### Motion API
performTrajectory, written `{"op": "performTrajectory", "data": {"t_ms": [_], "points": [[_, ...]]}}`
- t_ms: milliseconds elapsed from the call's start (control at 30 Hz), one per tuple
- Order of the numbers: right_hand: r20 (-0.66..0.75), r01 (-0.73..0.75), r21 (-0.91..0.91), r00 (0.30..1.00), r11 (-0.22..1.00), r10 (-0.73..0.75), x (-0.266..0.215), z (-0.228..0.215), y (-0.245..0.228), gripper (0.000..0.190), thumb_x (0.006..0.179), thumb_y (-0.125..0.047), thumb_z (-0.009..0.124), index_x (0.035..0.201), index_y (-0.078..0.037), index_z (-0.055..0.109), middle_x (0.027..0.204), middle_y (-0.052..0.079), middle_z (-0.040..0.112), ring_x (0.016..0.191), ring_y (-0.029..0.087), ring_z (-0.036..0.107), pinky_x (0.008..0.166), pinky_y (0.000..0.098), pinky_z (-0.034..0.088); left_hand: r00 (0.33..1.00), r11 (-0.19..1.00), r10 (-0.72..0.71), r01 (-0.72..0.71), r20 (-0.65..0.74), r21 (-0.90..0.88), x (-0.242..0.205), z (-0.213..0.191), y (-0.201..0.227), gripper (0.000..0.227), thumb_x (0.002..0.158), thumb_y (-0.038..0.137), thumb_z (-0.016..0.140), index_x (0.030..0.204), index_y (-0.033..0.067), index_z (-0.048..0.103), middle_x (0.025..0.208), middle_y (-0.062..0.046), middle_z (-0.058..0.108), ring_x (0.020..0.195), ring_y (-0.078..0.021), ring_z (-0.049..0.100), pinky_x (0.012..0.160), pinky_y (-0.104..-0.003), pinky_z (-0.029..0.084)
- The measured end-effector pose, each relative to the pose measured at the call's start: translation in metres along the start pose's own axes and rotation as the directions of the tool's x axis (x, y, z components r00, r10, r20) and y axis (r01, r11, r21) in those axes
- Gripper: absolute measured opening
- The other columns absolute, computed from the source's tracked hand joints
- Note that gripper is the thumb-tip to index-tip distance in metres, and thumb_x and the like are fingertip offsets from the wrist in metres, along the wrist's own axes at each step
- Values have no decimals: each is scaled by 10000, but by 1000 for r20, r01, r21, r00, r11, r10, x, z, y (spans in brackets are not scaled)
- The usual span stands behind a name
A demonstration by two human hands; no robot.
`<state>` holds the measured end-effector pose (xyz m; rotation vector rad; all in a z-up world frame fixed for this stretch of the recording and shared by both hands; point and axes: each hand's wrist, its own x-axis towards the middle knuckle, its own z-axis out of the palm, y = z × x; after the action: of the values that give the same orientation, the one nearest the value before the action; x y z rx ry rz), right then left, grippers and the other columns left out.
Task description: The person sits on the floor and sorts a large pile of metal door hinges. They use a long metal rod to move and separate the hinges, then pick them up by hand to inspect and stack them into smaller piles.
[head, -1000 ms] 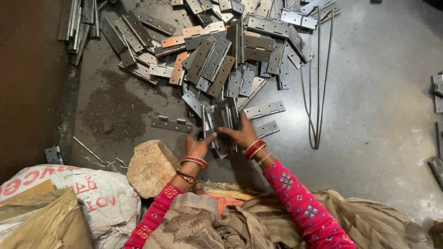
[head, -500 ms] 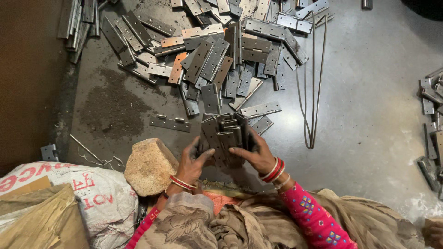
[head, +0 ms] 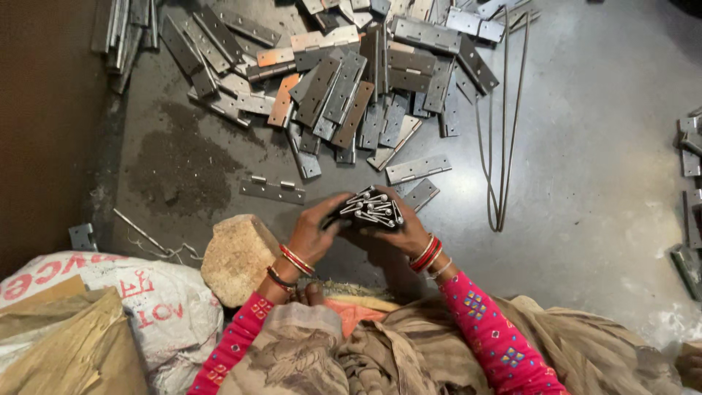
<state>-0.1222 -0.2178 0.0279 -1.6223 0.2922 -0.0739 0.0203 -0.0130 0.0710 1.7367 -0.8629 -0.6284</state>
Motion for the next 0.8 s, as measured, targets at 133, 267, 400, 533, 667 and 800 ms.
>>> {"op": "performTrajectory", "data": {"t_ms": [133, 267, 400, 533, 667, 800], "points": [[-29, -32, 102, 999, 994, 35, -2, 10, 8, 847, 779, -138, 886, 1495, -45, 443, 1337, 94, 649, 1219, 176, 631, 1065, 337, 529, 997, 999, -45, 44, -60, -20, 5, 0, 2, 585, 812, -90, 655, 1354, 129, 632, 1231, -148, 740, 1124, -283, 754, 930, -331, 592], [-90, 67, 149, 994, 987, -54, -6, 17, -7, 828, 823, -107, 840, 1533, -35, 419, 1391, 98, 620, 1279, 181, 606, 1104, 343, 500, 993, 998, 50, -46, -105, 39, 8, -1, 17, 564, 808, -99, 674, 1330, 114, 658, 1216, -159, 741, 1131, -287, 739, 931, -336, 591], [-114, 135, 142, 986, 981, -119, -26, 24, -37, 823, 826, -101, 859, 1524, -46, 427, 1399, 129, 625, 1275, 203, 637, 1100, 358, 540, 991, 999, 50, -48, -123, 18, -10, -7, 38, 516, 856, -75, 702, 1325, 141, 674, 1226, -127, 757, 1112, -263, 769, 932, -321, 613], [-78, 351, 67, 935, 934, -345, -23, 33, -52, 802, 838, -103, 884, 1504, -71, 438, 1472, 153, 578, 1350, 236, 621, 1136, 374, 550, 976, 976, 199, -205, -83, -75, -25, -20, 41, 509, 904, -92, 696, 1341, 166, 654, 1310, -99, 737, 1209, -278, 745, 1048, -345, 607], [-16, 194, -223, 979, 955, -202, -6, 38, -34, 856, 731, -133, 916, 1452, -42, 464, 1377, 164, 606, 1267, 261, 625, 1075, 372, 518, 993, 951, 110, -117, 41, 286, -14, -15, 11, 716, 664, -143, 699, 1339, 89, 645, 1320, -173, 678, 1224, -401, 618, 1018, -438, 501], [31, 336, -310, 939, 889, -344, -22, 45, -23, 810, 706, -107, 887, 1426, -26, 524, 1392, 172, 607, 1305, 296, 587, 1109, 400, 484, 999, 957, 28, -33, 20, 287, -29, 2, -5, 686, 677, -173, 639, 1288, 139, 676, 1268, -137, 721, 1142, -334, 711, 978, -390, 574]]}}
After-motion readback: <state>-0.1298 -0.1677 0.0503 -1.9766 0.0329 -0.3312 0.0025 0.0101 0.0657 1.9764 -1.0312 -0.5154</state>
